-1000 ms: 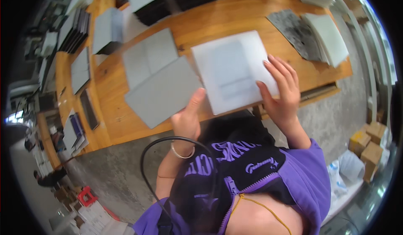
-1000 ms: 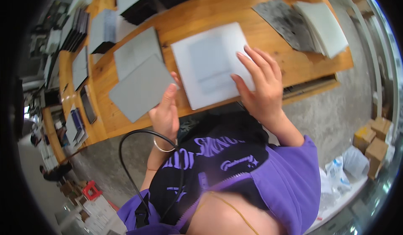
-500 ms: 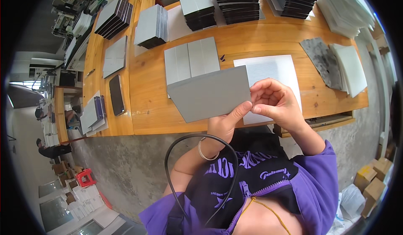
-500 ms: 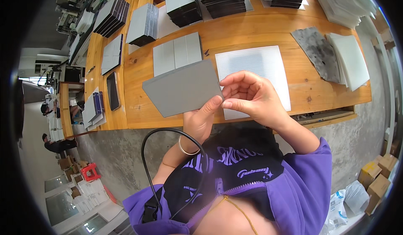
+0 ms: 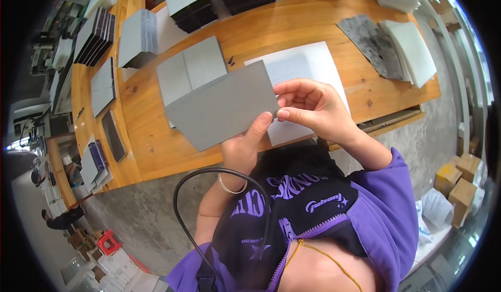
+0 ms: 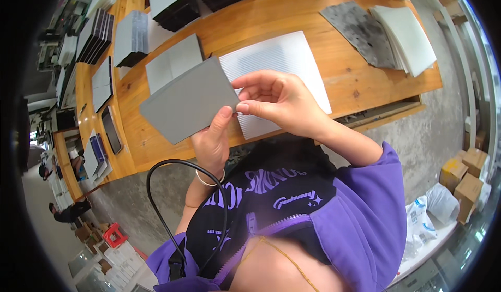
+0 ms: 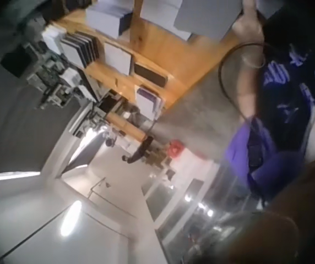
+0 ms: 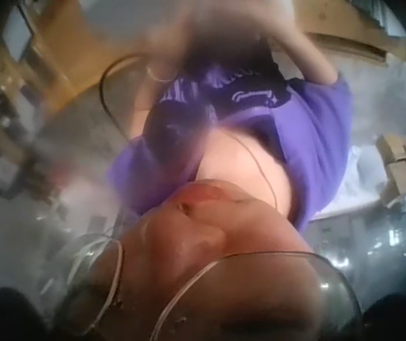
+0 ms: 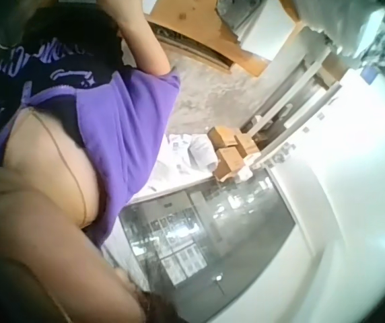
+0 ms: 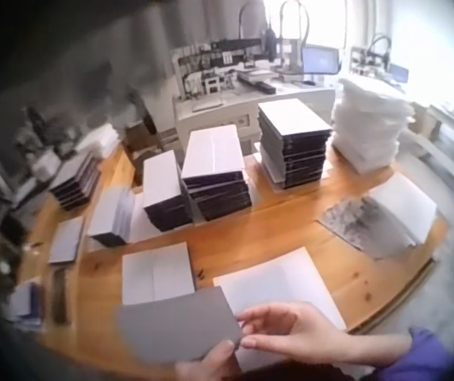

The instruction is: The person takes metal strips from a tray and inserts them into the slots of a foldable cover panel by hand.

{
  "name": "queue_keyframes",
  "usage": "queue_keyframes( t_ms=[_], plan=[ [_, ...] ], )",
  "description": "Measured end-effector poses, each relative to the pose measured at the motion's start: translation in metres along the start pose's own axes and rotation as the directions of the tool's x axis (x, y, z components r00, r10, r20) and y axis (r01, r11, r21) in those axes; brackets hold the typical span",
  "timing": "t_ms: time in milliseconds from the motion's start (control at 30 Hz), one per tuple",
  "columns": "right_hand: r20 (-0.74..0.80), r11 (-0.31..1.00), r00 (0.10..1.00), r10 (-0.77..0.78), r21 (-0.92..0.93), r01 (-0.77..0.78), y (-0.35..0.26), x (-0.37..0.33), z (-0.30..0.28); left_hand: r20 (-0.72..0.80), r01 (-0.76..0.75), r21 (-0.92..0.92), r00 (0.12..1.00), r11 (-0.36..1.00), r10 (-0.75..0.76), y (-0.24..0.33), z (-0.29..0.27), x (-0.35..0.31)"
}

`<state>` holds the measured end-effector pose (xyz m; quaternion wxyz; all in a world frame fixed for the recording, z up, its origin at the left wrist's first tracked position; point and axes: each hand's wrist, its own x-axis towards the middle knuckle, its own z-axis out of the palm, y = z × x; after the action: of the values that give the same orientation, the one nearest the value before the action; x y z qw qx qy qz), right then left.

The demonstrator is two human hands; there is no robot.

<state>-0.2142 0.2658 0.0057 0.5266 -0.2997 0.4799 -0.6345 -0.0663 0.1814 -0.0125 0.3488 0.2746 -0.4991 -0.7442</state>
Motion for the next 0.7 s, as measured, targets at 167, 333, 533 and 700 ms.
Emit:
queue_keyframes(
  t_ms=[167,333,533,700],
  plan=[
    [0.005,0.999,0.999,0.038,-0.013,-0.038,-0.0028,0.0013,-0.0013,0.028,-0.032,0.023,0.999,0.999,0.031,-0.0021,0.0001,0.003],
    [-0.047,0.998,0.997,0.058,-0.003,-0.059,-0.0012,0.0006,-0.002,0.021,0.012,0.039,1.0,0.999,-0.012,-0.0039,-0.0008,0.0037],
    [-0.046,0.997,0.997,0.07,0.017,-0.069,0.0026,0.001,-0.0053,0.073,0.072,-0.006,0.995,0.997,-0.072,-0.0001,-0.0005,0.0074],
    [-0.046,0.998,0.998,0.043,0.038,-0.041,0.0009,-0.0002,-0.0042,0.101,0.002,-0.064,0.995,0.998,0.005,-0.0011,0.0007,0.0082]
  ],
)
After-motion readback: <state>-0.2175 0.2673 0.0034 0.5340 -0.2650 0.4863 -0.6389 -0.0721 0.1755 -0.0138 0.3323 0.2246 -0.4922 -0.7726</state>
